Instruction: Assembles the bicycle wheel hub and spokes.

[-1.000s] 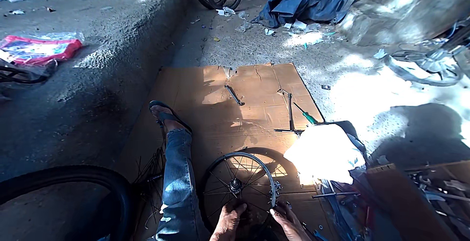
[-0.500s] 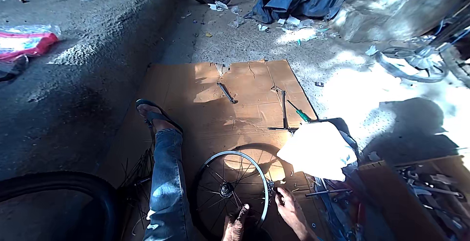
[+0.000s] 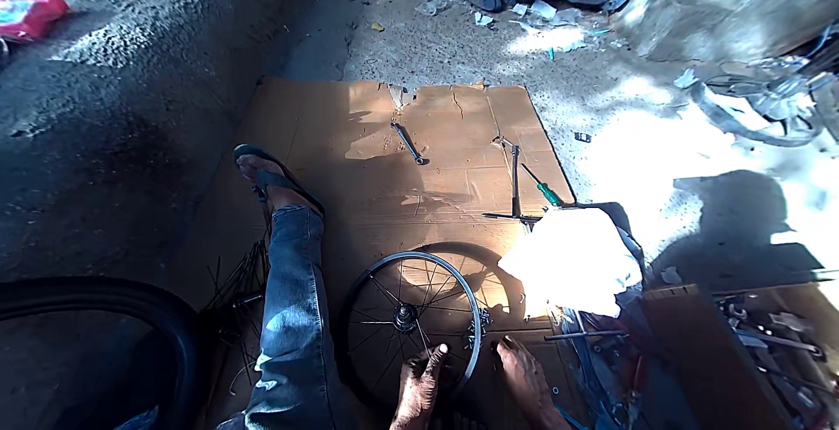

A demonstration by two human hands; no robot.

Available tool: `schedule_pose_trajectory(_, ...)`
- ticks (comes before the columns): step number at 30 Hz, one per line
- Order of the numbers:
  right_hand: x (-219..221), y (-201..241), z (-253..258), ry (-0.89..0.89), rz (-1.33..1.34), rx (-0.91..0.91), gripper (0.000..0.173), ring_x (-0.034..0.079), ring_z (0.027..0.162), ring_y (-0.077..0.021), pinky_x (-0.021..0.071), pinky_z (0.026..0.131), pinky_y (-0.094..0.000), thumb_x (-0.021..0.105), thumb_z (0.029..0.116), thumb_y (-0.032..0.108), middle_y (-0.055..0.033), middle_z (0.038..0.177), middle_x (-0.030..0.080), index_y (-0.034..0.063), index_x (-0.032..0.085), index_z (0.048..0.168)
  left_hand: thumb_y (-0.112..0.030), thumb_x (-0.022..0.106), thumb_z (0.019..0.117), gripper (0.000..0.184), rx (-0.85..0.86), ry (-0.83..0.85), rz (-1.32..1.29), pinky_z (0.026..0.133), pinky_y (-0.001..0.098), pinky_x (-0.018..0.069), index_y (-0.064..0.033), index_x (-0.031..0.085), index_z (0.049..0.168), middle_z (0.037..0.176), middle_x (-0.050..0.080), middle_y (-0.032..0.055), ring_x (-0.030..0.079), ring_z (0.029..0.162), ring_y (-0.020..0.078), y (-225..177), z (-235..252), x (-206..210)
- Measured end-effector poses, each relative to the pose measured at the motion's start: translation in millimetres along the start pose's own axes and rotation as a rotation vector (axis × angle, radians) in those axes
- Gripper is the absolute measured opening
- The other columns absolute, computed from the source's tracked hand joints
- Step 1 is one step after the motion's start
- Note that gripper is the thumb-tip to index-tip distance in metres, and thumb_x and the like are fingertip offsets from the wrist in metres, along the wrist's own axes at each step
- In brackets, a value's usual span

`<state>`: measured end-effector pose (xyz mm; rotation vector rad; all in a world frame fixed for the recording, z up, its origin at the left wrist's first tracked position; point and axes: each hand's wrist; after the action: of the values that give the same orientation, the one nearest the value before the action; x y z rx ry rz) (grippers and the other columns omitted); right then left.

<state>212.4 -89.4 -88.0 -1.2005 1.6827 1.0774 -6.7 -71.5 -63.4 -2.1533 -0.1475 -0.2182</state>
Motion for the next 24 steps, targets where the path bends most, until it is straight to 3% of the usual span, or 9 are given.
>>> schedule_pose_trajectory(3, -9.6, 0.3, 4.8, 0.061, 0.028, 0.040, 0.027, 0.063, 0.120, -0.0326, 0.0552, 0.092, -0.0494, 0.056, 0.0944, 0.014, -0.0154, 0.127, 0.066, 0.0093, 0.072, 0.116, -0.019, 0.066, 0.1012, 0.024, 0.033, -0.005, -0.014, 0.075, 0.0392, 0.0645, 0.0041, 0.073, 0.097, 0.089, 0.076, 0.0160, 0.075, 0.078, 0.0244, -0.8, 2.0, 2.8)
schedule_pose_trajectory(4, -11.7, -1.7, 4.7, 0.049, 0.115, 0.043, 0.025, 0.065, 0.116, -0.0309, 0.0554, 0.092, -0.0495, 0.059, 0.0921, 0.016, -0.0145, 0.122, 0.067, 0.0084, 0.071, 0.113, -0.018, 0.066, 0.1011, 0.024, 0.034, -0.012, -0.017, 0.074, 0.0381, 0.0641, 0.0043, 0.073, 0.097, 0.088, 0.076, 0.0155, 0.075, 0.077, 0.0234, -2.1, 2.1, 4.4)
schedule_pose_trajectory(6, -11.0, -6.6, 2.0, -0.077, 0.448, -0.005, 0.018, 0.069, 0.097, -0.0245, 0.0568, 0.085, -0.0449, 0.068, 0.0856, 0.016, -0.0118, 0.103, 0.071, 0.0055, 0.071, 0.100, -0.016, 0.065, 0.1015, 0.023, 0.030, -0.024, -0.016, 0.073, 0.0376, 0.0642, 0.0043, 0.073, 0.097, 0.087, 0.076, 0.0147, 0.075, 0.076, 0.0226, -5.2, 2.7, 5.9)
schedule_pose_trajectory(8, -9.6, -5.8, -6.8, -0.149, 0.930, -0.070, 0.011, 0.069, 0.081, -0.0148, 0.0598, 0.071, -0.0320, 0.069, 0.0848, 0.010, -0.0049, 0.092, 0.070, 0.0068, 0.070, 0.095, -0.018, 0.065, 0.1017, 0.023, 0.021, -0.032, -0.011, 0.072, 0.0373, 0.0643, 0.0037, 0.073, 0.097, 0.086, 0.076, 0.0141, 0.074, 0.075, 0.0223, -5.1, 2.8, 5.4)
schedule_pose_trajectory(11, -18.6, 12.8, -26.5, -0.086, 1.488, -0.005, 0.008, 0.071, 0.072, -0.0251, 0.0621, 0.064, -0.0373, 0.062, 0.0879, 0.003, -0.0137, 0.086, 0.072, 0.0000, 0.065, 0.095, -0.018, 0.065, 0.1020, 0.024, 0.008, -0.041, -0.020, 0.069, 0.0379, 0.0644, 0.0038, 0.072, 0.096, 0.085, 0.075, 0.0146, 0.074, 0.073, 0.0232, -5.8, 2.8, 6.3)
schedule_pose_trajectory(13, -18.9, 20.7, -34.9, -0.053, 1.545, 0.036, 0.012, 0.070, 0.069, -0.0241, 0.0603, 0.061, -0.0367, 0.054, 0.0927, 0.008, -0.0131, 0.084, 0.072, 0.0012, 0.062, 0.097, -0.018, 0.064, 0.1027, 0.024, -0.016, -0.039, -0.045, 0.070, 0.0377, 0.0639, 0.0043, 0.072, 0.098, 0.086, 0.075, 0.0153, 0.074, 0.074, 0.0235, -9.4, 2.1, 7.9)
schedule_pose_trajectory(16, -16.5, 23.6, -40.5, -0.061, 1.450, -0.023, 0.018, 0.071, 0.074, -0.0252, 0.0626, 0.066, -0.0390, 0.057, 0.0999, 0.012, -0.0144, 0.090, 0.072, -0.0017, 0.065, 0.108, -0.020, 0.062, 0.1044, 0.027, -0.094, -0.058, -0.123, 0.069, 0.0411, 0.0641, 0.0048, 0.071, 0.104, 0.087, 0.073, 0.0170, 0.073, 0.074, 0.0263, -19.6, -1.0, 12.3)
schedule_pose_trajectory(21, -32.0, 23.7, -44.5, -0.108, 1.399, 0.059, 0.018, 0.073, 0.078, -0.0250, 0.0652, 0.071, -0.0387, 0.061, 0.0984, 0.004, -0.0149, 0.097, 0.073, -0.0027, 0.069, 0.112, -0.022, 0.061, 0.1047, 0.028, -0.199, -0.119, -0.236, 0.067, 0.0414, 0.0632, 0.0051, 0.069, 0.108, 0.089, 0.071, 0.0182, 0.071, 0.072, 0.0271, -33.7, -5.4, 22.5)
schedule_pose_trajectory(24, -47.9, 25.1, -45.7, -0.163, 1.420, 0.029, 0.020, 0.077, 0.086, -0.0299, 0.0671, 0.076, -0.0423, 0.061, 0.0986, 0.000, -0.0181, 0.101, 0.076, -0.0047, 0.069, 0.116, -0.021, 0.061, 0.1048, 0.028, -0.216, -0.119, -0.246, 0.069, 0.0431, 0.0638, 0.0052, 0.069, 0.109, 0.092, 0.072, 0.0190, 0.072, 0.075, 0.0285, -35.7, -7.3, 24.6)
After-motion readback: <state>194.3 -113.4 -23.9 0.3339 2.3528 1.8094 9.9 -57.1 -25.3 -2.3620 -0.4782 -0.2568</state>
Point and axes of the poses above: each hand's wrist, its own z-axis towards the middle knuckle, its own x-axis out of the palm, y = z × x
